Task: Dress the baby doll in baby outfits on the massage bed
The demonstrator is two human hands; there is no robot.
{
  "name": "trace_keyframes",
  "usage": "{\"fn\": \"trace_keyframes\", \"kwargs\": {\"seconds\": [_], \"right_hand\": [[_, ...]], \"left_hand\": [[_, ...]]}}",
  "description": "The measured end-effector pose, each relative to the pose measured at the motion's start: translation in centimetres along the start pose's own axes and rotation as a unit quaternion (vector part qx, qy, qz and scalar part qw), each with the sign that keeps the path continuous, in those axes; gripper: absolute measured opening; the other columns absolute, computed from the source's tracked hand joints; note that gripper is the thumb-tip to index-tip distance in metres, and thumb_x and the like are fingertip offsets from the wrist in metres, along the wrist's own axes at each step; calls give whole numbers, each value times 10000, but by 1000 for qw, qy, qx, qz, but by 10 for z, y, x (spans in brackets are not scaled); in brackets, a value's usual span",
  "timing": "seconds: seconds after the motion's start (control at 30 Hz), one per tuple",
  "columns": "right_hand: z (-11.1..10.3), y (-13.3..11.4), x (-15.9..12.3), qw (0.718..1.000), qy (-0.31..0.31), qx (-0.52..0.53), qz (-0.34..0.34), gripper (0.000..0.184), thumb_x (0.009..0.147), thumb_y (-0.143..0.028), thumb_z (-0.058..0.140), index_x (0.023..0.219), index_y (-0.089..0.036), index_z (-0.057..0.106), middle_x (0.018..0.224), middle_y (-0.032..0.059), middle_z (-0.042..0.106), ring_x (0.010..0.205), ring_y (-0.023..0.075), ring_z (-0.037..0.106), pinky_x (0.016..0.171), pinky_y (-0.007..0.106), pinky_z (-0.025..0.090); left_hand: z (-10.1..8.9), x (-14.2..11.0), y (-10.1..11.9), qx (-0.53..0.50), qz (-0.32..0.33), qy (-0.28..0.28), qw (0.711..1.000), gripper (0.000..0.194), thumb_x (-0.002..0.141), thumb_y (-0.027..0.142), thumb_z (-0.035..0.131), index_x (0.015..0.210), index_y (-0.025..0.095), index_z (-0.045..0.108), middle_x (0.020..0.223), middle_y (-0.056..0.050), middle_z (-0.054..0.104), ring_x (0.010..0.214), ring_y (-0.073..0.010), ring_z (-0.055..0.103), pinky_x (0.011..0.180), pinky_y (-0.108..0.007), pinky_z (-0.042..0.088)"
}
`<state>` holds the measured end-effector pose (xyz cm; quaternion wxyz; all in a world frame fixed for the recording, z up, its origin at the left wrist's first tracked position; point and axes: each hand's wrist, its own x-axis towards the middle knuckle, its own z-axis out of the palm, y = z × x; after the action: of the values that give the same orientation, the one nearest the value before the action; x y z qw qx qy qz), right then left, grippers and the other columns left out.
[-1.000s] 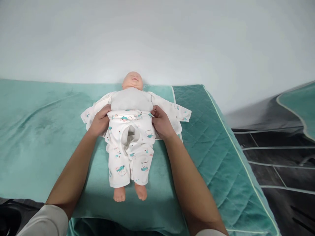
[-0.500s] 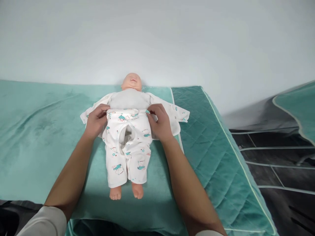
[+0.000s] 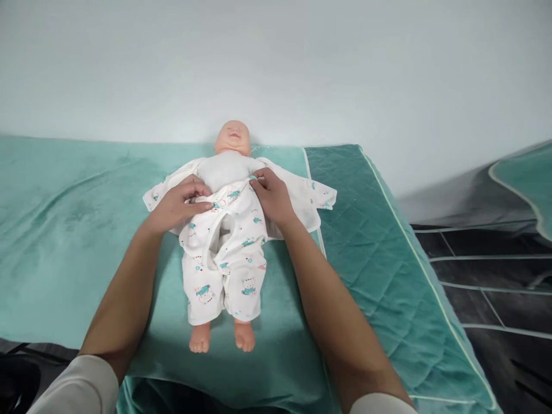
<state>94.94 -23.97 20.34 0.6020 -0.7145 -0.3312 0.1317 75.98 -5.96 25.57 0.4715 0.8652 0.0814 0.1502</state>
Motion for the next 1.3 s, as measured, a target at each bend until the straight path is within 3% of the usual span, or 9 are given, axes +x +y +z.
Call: {"fn": "trace_keyframes", "kwargs": {"seconds": [0.2,0.33,0.43,0.53,0.63,0.77,0.87,1.1,1.3], "right_hand": [[-9,-10,22,987,-139,40,76,200,782,-383,663,854,-224,567,618,-44,485,572,131,412,576,275,332],[-8,-14,9,981,-34,-118,-149,84,887,-303,588,934,-235,603,903,46,642,867,223,589,833,396,493],[-7,-11,-1,948,-29,-147,-280,130,989,-305,498,1012,-242,609,1223,103,660,1194,267,584,1044,455,462],[-4,-5,1,965,-21,-150,-216,153,1011,-341,477,1062,-253,592,1094,72,699,1007,246,640,900,414,499],[1,-1,19,983,7,-150,-108,117,953,-344,534,1013,-251,571,776,9,626,718,207,561,689,347,430],[5,1,45,998,-40,-1,56,152,821,-314,641,915,-243,545,589,-51,468,539,147,408,539,278,300],[3,-3,46,989,-59,87,108,236,728,-331,728,876,-223,581,630,-50,495,550,115,394,516,249,283],[-3,-10,29,994,-57,91,22,313,786,-472,772,812,-213,597,673,-35,491,602,103,395,541,251,320],[5,-5,33,991,-6,67,-117,174,827,-333,720,893,-227,599,1120,37,686,956,167,615,847,322,508]], "left_hand": [[-13,9,9,9,-33,-50,998,465,962,503,581,660,183,432,737,11,431,653,-111,373,596,-283,286],[-21,6,2,-14,-36,-82,996,335,851,463,743,774,201,548,769,14,517,694,-124,468,614,-265,350],[-12,7,-7,-28,28,36,999,288,845,387,742,790,206,525,870,-8,600,816,-150,551,731,-277,437],[5,15,-15,-19,42,183,982,255,872,318,692,820,222,462,924,-8,621,880,-158,571,812,-289,460],[15,26,-21,-39,-14,232,972,218,880,279,669,893,241,454,825,23,552,776,-141,534,748,-271,442],[7,42,-28,-164,-105,122,973,250,852,386,722,921,227,542,827,14,581,740,-140,544,692,-258,438],[-4,52,-29,-243,-132,52,960,314,841,489,733,888,199,625,826,-7,614,727,-143,552,663,-256,437],[-9,60,-21,-260,-97,80,957,296,765,307,783,1035,193,744,786,11,642,696,-111,552,680,-244,441],[-23,46,-26,-183,-130,15,974,343,718,388,849,961,157,775,920,-55,737,833,-174,634,756,-288,479]]}}
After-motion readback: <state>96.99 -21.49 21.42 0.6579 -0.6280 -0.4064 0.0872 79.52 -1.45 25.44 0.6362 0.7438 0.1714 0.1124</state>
